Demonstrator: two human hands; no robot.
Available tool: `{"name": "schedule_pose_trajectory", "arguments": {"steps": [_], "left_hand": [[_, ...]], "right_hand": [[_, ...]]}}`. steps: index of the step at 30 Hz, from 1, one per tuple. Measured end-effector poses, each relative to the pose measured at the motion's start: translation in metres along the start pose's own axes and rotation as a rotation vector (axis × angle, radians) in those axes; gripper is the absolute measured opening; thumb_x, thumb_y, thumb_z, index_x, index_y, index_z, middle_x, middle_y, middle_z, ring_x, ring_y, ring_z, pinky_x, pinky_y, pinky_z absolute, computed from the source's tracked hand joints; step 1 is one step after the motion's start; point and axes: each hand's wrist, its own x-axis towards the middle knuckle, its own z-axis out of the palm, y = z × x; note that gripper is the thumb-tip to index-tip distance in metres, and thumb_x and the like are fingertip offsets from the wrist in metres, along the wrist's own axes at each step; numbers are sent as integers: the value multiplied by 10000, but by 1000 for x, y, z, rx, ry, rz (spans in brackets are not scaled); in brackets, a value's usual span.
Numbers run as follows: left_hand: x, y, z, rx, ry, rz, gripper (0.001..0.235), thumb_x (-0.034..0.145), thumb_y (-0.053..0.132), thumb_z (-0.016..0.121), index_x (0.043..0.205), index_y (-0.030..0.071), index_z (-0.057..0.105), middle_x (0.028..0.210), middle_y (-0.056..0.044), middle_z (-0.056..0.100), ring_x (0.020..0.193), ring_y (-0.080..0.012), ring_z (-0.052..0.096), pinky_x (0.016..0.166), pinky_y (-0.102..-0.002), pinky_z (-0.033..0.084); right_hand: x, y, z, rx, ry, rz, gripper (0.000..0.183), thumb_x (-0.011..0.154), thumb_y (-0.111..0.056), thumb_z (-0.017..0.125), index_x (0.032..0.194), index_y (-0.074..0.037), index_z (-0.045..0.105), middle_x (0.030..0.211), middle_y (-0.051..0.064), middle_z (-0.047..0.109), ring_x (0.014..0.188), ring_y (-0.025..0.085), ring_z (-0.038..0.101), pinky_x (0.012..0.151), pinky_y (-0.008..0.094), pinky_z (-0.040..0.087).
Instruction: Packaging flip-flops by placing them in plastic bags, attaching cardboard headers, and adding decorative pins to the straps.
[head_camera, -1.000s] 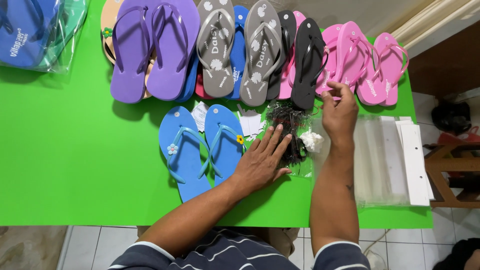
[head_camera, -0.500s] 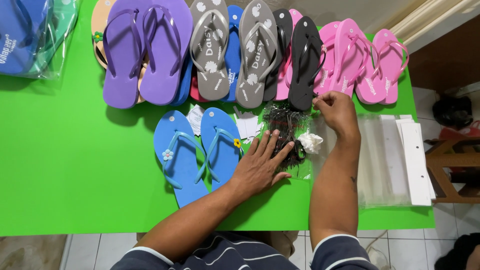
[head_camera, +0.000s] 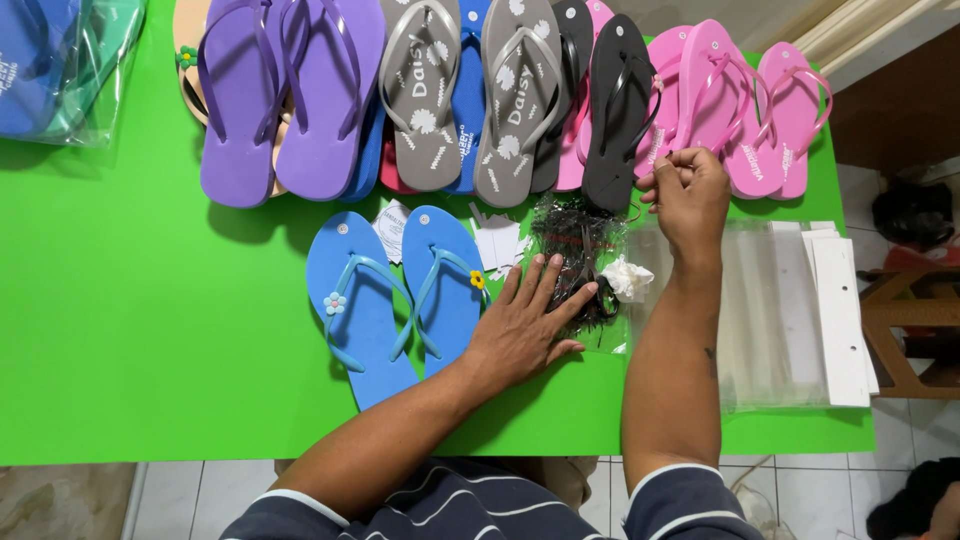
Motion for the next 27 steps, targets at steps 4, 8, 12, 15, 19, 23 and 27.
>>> {"name": "schedule_pose_trajectory", "arguments": {"steps": [4,8,12,15,19,23,27], "left_hand": [[2,0,5,-3,10,0,775,1007,698,218,1657,279,164,1660,-295,208,1548,-433,200,1243,-586,118],[2,0,6,-2,15,-1,775,1007,699,221,1659,287,145,1662,-298,199,1549,-436,195,1243,-590,119],[1,-1,7,6,26,1,770,1012,694,219,1661,289,131,1666,-296,193,1552,-435,190,1244,-587,121],[1,-2,10,6,30,8,771,1014,692,225,1664,292,117,1665,-300,193,1552,-439,189,1243,-592,128],[1,-2,14,17,69,9,771,1018,684,252,1666,287,119,1661,-303,213,1549,-450,206,1242,-594,144],[1,-2,11,13,51,9,771,1017,689,239,1664,286,119,1663,-300,203,1550,-446,199,1240,-596,132],[1,-1,5,-2,47,13,772,1019,685,255,1664,288,111,1670,-295,183,1547,-448,200,1240,-594,141]], "right_hand": [[1,0,-2,5,85,-25,75,1017,-63,585,1053,3,590,770,139,733,595,121,703,446,191,530],[6,12,-4,-98,31,7,78,1003,-106,614,1028,-34,630,762,106,727,601,104,694,436,188,501],[6,22,-3,-180,-80,73,119,969,-144,656,1032,-43,664,762,91,731,609,99,694,454,207,511],[8,28,-7,-274,-132,56,66,956,-143,696,997,-93,705,770,56,736,627,91,697,486,223,506],[8,19,-13,-229,-9,27,97,983,-94,594,1035,-41,657,805,105,734,622,122,702,449,218,515],[-3,-7,-11,-13,-108,205,258,958,-105,450,1069,-60,678,876,107,738,654,110,707,456,205,573],[-6,-3,-14,-106,-185,208,250,916,-85,568,1129,-35,689,894,143,718,669,165,690,479,277,588]]}}
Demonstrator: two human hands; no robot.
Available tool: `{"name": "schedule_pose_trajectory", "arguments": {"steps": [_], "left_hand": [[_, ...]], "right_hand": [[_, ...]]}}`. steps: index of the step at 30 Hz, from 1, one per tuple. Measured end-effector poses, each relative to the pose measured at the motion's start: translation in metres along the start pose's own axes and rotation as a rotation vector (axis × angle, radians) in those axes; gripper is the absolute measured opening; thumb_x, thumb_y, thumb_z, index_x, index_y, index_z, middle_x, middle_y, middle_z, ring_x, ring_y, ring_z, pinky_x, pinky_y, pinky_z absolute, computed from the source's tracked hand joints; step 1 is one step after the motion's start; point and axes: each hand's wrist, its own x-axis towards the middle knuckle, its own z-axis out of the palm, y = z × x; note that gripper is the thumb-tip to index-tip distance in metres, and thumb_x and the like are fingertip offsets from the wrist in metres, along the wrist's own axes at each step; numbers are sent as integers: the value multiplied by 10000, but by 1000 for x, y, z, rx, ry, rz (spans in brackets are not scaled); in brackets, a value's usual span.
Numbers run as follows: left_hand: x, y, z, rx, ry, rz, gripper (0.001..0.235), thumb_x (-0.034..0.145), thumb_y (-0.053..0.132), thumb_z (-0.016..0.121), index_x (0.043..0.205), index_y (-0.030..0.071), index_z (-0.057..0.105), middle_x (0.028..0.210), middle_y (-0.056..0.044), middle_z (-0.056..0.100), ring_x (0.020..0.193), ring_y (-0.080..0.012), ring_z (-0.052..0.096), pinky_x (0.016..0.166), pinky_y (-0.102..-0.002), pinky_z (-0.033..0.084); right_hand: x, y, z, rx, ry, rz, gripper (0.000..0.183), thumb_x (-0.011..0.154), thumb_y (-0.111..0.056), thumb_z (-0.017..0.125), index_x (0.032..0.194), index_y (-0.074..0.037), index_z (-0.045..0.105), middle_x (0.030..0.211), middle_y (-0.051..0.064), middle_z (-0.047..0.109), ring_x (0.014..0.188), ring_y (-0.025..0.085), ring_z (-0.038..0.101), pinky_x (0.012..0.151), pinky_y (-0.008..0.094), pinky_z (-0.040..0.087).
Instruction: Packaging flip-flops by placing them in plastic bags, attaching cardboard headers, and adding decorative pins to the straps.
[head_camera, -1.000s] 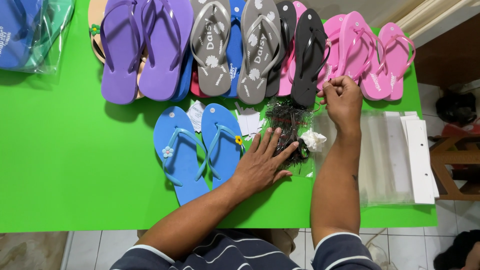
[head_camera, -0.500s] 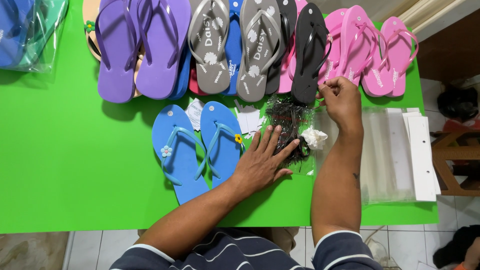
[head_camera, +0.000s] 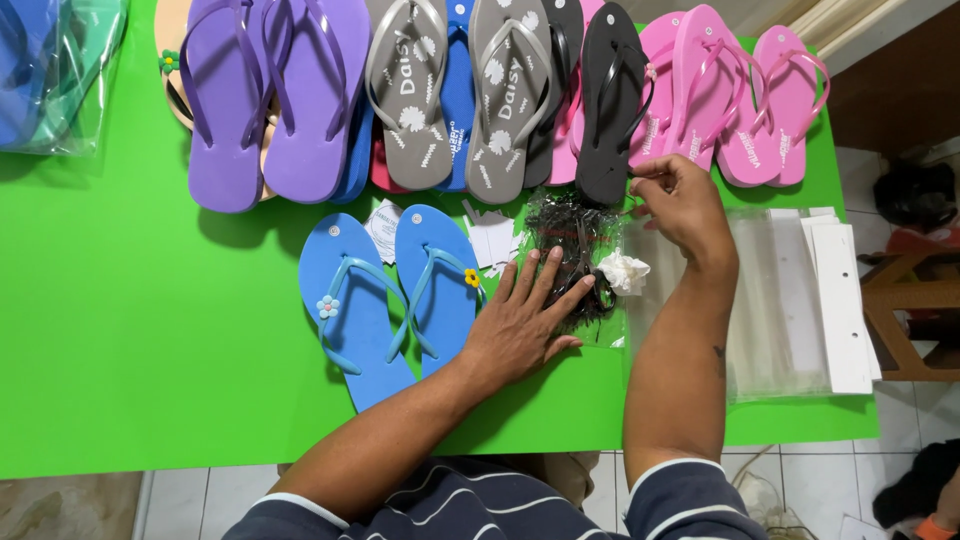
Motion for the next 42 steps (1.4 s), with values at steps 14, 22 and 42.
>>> {"name": "schedule_pose_trajectory", "arguments": {"steps": [14,22,42], "left_hand": [[1,0,-1,15,-39,-2,767,1019,686,218,1663,283,113,1681,-245,200,1547,-445,191,1240,-594,124],[0,-1,5,30,-14,2,766,1021,687,225,1662,279,132,1679,-249,208,1548,-453,194,1238,-602,138],[2,0,3,34,-58,-12,760,1012,694,189,1655,290,157,1675,-252,212,1554,-434,172,1240,-595,106]], "right_hand": [[5,10,-9,-594,-206,-22,166,925,-226,730,1062,-140,766,885,88,770,918,314,727,757,437,541],[14,25,-7,-585,-177,-82,135,922,-217,737,998,-112,776,839,103,748,896,305,712,736,438,535],[24,38,-20,-499,119,-151,97,997,-229,723,1007,-139,757,768,34,694,776,241,681,697,407,522]]}}
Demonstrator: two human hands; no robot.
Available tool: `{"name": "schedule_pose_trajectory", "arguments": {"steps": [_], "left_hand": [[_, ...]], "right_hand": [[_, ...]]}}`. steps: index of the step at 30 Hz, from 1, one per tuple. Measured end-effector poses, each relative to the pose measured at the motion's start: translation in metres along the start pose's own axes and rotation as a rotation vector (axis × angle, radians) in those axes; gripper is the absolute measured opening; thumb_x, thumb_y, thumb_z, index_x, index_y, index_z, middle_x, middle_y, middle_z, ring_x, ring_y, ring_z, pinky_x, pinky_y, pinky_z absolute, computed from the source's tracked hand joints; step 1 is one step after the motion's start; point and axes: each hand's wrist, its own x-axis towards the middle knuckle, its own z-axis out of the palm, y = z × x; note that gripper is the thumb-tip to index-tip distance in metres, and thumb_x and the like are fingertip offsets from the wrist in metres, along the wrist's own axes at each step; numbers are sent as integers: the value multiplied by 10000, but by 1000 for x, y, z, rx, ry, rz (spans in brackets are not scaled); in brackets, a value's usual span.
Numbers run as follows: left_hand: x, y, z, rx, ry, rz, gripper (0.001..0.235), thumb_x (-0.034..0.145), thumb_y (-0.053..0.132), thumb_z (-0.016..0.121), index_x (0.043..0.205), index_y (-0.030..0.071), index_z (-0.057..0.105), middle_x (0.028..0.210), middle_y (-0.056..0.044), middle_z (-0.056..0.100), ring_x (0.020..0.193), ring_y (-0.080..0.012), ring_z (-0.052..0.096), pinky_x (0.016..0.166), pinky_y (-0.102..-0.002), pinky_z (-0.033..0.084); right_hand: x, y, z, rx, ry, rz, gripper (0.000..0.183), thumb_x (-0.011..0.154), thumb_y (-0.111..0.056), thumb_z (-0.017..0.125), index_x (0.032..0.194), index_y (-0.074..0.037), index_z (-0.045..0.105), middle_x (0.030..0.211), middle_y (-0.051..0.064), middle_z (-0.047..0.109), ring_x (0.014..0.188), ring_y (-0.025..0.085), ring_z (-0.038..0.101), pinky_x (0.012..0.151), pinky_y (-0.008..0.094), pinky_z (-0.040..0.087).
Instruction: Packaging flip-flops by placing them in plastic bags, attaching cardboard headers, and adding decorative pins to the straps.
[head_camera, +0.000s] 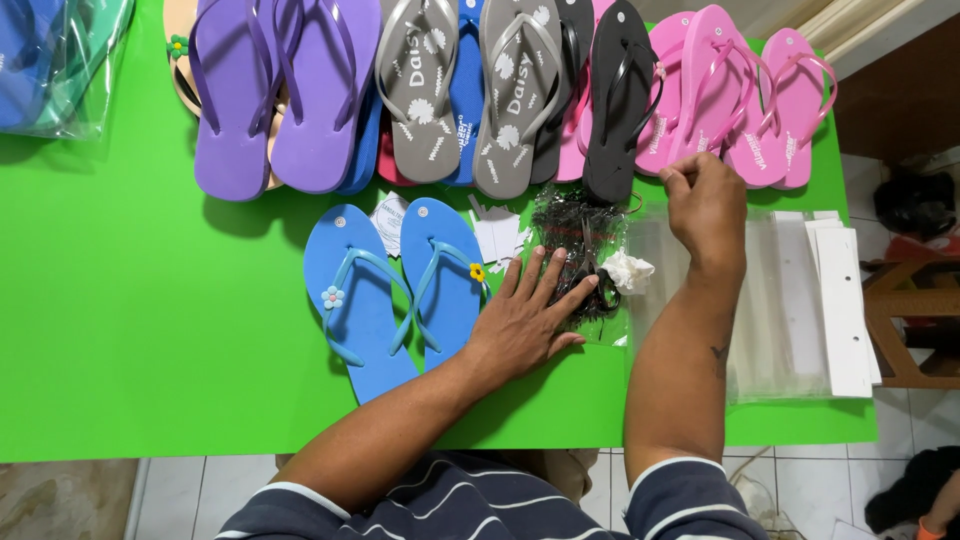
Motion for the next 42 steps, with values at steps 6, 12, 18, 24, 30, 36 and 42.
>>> {"name": "schedule_pose_trajectory", "arguments": {"steps": [6,12,18,24,30,36,42], "left_hand": [[1,-2,13,-9,9,7,769,1009,701,194,1657,289,152,1676,-249,211,1554,-435,175,1241,-599,115],[2,-4,31,248,335,32,847,975,767,416,1647,302,194,1671,-201,281,1526,-459,288,1231,-566,261],[-7,6,-15,194,512,67,845,979,741,574,1619,251,317,1646,-186,367,1508,-396,406,1243,-524,326],[-18,-6,-65,-441,1031,203,267,986,157,757,1227,71,683,1105,-127,703,949,-255,699,817,-371,582],[-18,-25,-63,-837,1052,-180,225,1004,208,700,1207,139,634,968,-34,665,572,-69,512,535,-237,461],[-17,-27,-59,-844,992,-192,307,948,239,752,1219,140,646,1083,-84,721,621,-78,609,553,-209,543],[-16,-26,-62,-851,1034,-201,218,956,192,757,1153,144,675,1057,-56,731,608,-85,580,550,-224,494]], "right_hand": [[-13,-13,-22,31,231,-25,71,1042,-170,736,1055,-100,729,792,55,698,803,241,700,689,379,518],[-45,-72,-55,330,208,-164,81,1095,-87,712,1036,-57,665,943,26,692,846,120,631,766,275,540],[-64,-98,-71,305,172,-221,101,1112,-96,713,1043,-54,653,948,26,673,853,126,609,777,281,519],[-83,-123,-80,283,76,-317,113,1127,-114,699,1071,-28,653,962,57,676,878,147,632,783,289,521],[-96,-147,-78,171,-34,-512,120,1074,-146,702,1025,-37,692,932,61,690,813,166,589,699,317,457],[-100,-160,-69,160,-103,-586,91,1048,-128,687,1022,-40,686,925,53,682,759,176,569,711,324,455],[-99,-160,-63,143,-136,-612,102,1045,-141,675,1032,-40,677,918,54,689,790,187,611,722,328,493]]}}
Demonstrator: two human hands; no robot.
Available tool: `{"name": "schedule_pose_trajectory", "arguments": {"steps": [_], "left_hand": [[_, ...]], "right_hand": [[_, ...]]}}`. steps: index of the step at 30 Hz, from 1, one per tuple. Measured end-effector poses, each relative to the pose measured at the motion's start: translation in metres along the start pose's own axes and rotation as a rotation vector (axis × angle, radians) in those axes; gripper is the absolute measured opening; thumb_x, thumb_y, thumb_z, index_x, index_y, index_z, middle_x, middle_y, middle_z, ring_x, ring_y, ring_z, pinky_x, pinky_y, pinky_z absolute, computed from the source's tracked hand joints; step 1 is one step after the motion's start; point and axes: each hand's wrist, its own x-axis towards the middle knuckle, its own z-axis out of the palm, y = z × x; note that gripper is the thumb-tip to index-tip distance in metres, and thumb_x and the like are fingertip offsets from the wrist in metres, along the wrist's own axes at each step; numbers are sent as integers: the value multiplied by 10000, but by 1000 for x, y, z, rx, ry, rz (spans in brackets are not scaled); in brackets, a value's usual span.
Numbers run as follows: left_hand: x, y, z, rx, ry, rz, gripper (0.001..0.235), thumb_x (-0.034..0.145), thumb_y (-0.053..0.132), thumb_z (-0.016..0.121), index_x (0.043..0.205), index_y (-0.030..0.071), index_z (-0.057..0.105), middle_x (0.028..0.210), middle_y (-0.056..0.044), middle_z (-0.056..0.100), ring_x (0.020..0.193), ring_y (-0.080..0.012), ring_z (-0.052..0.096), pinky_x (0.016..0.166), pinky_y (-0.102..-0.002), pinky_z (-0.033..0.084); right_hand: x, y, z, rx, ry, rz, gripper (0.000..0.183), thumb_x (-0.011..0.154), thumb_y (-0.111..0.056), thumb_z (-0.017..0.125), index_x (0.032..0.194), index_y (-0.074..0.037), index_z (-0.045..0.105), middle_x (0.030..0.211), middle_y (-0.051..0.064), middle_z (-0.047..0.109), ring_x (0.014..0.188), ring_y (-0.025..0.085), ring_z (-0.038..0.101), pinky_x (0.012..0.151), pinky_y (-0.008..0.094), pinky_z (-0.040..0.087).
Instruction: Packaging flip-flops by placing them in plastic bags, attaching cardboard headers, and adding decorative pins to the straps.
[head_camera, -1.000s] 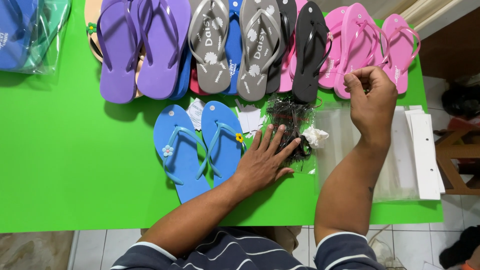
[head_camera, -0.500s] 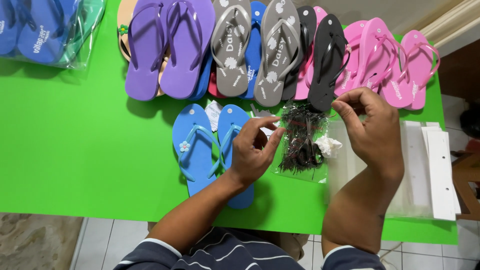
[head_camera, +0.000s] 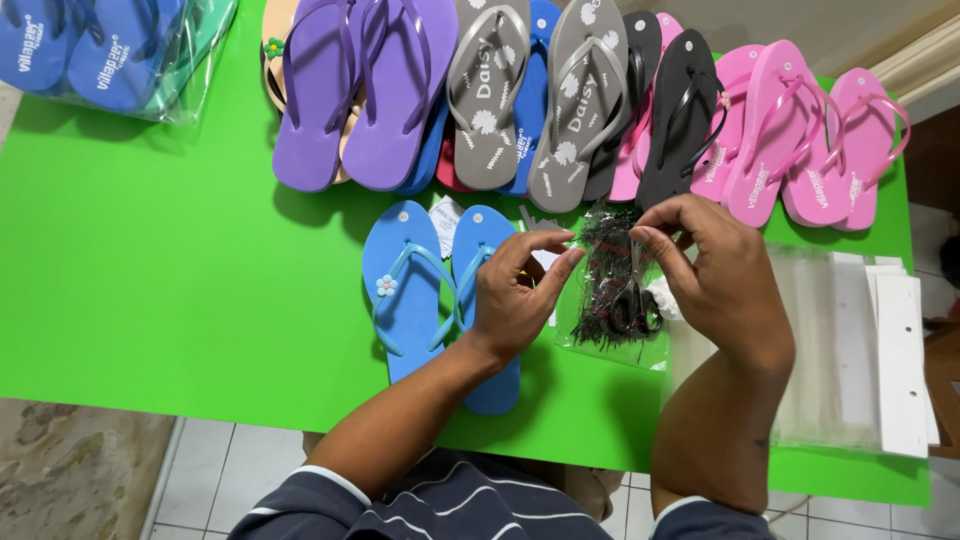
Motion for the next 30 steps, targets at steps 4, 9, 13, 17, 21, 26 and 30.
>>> {"name": "schedule_pose_trajectory", "arguments": {"steps": [4,9,13,17,21,26,30], "left_hand": [[2,3,-1,-19,9,27,89,1000,180,683,1036,100,696,979,-63,734,697,-106,617,581,-240,508],[1,2,4,-154,76,-139,116,1006,189,666,1011,78,696,863,-23,693,614,-57,522,497,-203,440],[0,-4,3,-253,138,-257,146,1034,249,608,1017,106,631,840,7,614,668,-79,516,559,-233,457],[-3,-22,12,-332,238,-272,192,1026,219,672,1013,28,686,750,-93,660,575,-96,582,418,-224,512],[-5,-18,14,-321,215,-284,187,1019,226,688,1012,39,690,754,-93,666,617,-96,594,439,-235,527],[-3,-11,15,-293,205,-285,169,984,215,732,980,47,719,715,-84,678,618,-80,583,444,-209,503],[-3,-6,14,-287,188,-286,147,983,202,730,979,55,731,703,-80,689,620,-76,589,452,-207,507]], "right_hand": [[1,-2,1,1,-6,-28,93,1042,-125,673,1015,-37,670,921,58,681,795,194,601,724,331,497],[3,-21,-3,121,45,107,275,1015,-138,686,1250,-55,569,1038,77,738,948,154,717,671,265,540],[-2,-19,-6,97,185,129,200,1068,-152,678,1186,-23,583,935,87,686,831,175,638,716,312,502],[5,-29,-3,150,-42,154,262,1071,-182,620,959,-18,790,705,183,737,578,280,680,576,381,530],[13,-34,17,271,-4,132,194,1036,-161,652,1080,-37,795,702,171,728,560,186,601,543,323,481],[17,-35,37,444,25,146,116,975,-128,720,985,-56,810,635,109,700,558,126,578,524,272,465],[19,-25,46,440,44,141,113,984,-147,723,976,-70,806,632,92,694,549,122,595,510,266,463]]}}
